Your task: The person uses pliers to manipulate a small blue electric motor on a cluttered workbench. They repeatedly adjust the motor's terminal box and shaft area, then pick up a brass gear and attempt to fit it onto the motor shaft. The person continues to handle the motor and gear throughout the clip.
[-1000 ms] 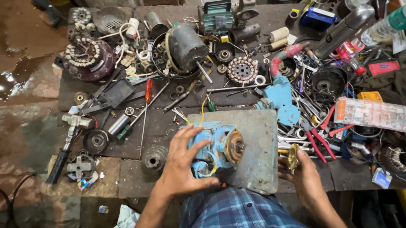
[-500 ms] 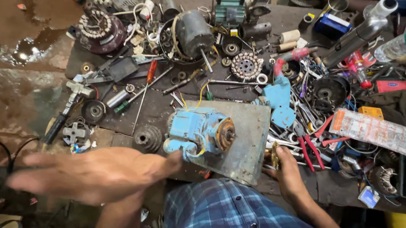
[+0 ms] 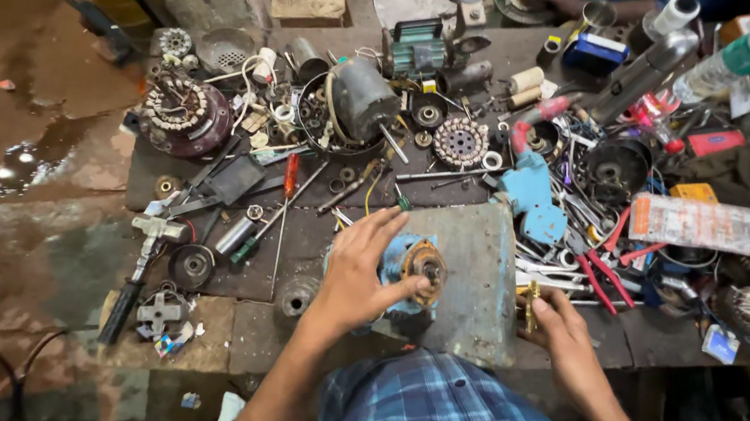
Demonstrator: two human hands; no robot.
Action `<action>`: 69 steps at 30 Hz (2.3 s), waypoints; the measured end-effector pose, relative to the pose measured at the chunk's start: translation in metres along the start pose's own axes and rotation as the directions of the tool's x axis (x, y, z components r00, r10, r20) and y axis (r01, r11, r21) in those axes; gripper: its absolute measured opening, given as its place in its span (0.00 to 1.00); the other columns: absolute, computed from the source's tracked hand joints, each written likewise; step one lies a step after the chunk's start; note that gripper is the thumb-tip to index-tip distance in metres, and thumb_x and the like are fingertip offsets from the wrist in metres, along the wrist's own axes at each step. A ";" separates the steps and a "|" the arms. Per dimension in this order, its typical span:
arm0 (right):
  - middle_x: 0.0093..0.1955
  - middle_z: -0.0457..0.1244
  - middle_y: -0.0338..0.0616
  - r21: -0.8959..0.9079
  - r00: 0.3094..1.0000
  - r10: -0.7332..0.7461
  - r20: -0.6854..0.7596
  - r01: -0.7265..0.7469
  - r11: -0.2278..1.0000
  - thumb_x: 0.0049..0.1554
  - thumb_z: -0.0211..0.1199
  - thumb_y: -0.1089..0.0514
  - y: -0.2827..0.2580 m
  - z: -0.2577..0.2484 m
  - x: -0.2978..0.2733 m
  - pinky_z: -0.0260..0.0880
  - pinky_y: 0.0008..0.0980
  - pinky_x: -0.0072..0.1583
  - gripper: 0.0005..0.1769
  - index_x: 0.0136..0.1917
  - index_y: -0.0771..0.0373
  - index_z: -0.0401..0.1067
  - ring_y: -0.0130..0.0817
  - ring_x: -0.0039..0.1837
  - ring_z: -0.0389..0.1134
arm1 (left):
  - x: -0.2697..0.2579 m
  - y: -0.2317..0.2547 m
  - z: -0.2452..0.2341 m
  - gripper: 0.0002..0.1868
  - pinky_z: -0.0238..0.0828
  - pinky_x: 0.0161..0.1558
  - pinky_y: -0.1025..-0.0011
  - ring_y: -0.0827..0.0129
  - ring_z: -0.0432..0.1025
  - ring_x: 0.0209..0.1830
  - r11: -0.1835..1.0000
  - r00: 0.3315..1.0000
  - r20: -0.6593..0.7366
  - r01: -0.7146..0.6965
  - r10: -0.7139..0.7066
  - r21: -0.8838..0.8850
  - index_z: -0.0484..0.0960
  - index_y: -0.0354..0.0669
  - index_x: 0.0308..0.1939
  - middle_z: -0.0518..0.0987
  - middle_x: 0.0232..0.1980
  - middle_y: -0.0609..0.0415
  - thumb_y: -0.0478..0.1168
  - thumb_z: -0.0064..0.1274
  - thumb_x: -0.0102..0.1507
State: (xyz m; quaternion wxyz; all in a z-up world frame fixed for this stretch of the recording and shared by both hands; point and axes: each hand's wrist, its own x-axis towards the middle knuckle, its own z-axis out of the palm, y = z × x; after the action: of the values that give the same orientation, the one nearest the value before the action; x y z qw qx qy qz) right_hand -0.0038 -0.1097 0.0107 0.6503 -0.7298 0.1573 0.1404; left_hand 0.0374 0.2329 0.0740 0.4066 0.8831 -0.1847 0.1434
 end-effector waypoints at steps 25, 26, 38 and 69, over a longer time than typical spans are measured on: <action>0.75 0.59 0.51 -0.247 0.791 -0.562 0.241 0.610 0.752 0.50 0.73 0.69 -0.085 0.068 -0.013 0.66 0.36 0.70 0.48 0.79 0.67 0.54 0.37 0.73 0.62 | -0.009 0.003 0.010 0.30 0.62 0.64 0.55 0.56 0.71 0.61 0.996 0.999 -0.024 -0.038 0.036 -0.078 0.81 0.43 0.56 0.79 0.59 0.53 0.52 0.67 0.54; 0.76 0.58 0.51 -0.210 0.793 -0.552 0.257 0.604 0.769 0.50 0.74 0.69 -0.085 0.069 -0.011 0.66 0.36 0.71 0.50 0.80 0.66 0.53 0.37 0.74 0.62 | -0.009 0.004 0.010 0.31 0.61 0.64 0.55 0.56 0.71 0.62 0.997 0.998 -0.037 -0.049 0.047 -0.062 0.81 0.43 0.56 0.79 0.59 0.53 0.51 0.67 0.52; 0.77 0.55 0.48 -0.098 0.785 -0.506 0.359 0.570 0.815 0.52 0.72 0.74 -0.074 0.041 0.007 0.67 0.44 0.76 0.43 0.77 0.66 0.59 0.41 0.78 0.59 | -0.003 0.011 0.020 0.21 0.62 0.61 0.55 0.56 0.69 0.61 0.995 0.996 0.041 -0.071 0.074 -0.073 0.82 0.41 0.42 0.78 0.62 0.54 0.50 0.69 0.53; 0.64 0.63 0.51 -0.548 0.668 -0.653 0.357 0.716 0.432 0.47 0.83 0.55 -0.084 0.100 -0.020 0.70 0.40 0.60 0.51 0.76 0.66 0.59 0.43 0.59 0.67 | -0.025 -0.014 -0.021 0.20 0.60 0.66 0.54 0.54 0.69 0.64 1.000 1.000 -0.008 -0.011 0.011 -0.025 0.82 0.42 0.41 0.79 0.65 0.55 0.50 0.70 0.54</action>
State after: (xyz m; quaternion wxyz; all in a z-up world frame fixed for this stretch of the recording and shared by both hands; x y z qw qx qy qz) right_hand 0.0127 -0.0005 0.0836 0.3608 -0.8992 -0.2408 -0.0572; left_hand 0.0195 0.2622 0.0678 0.4176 0.8764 -0.1898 0.1467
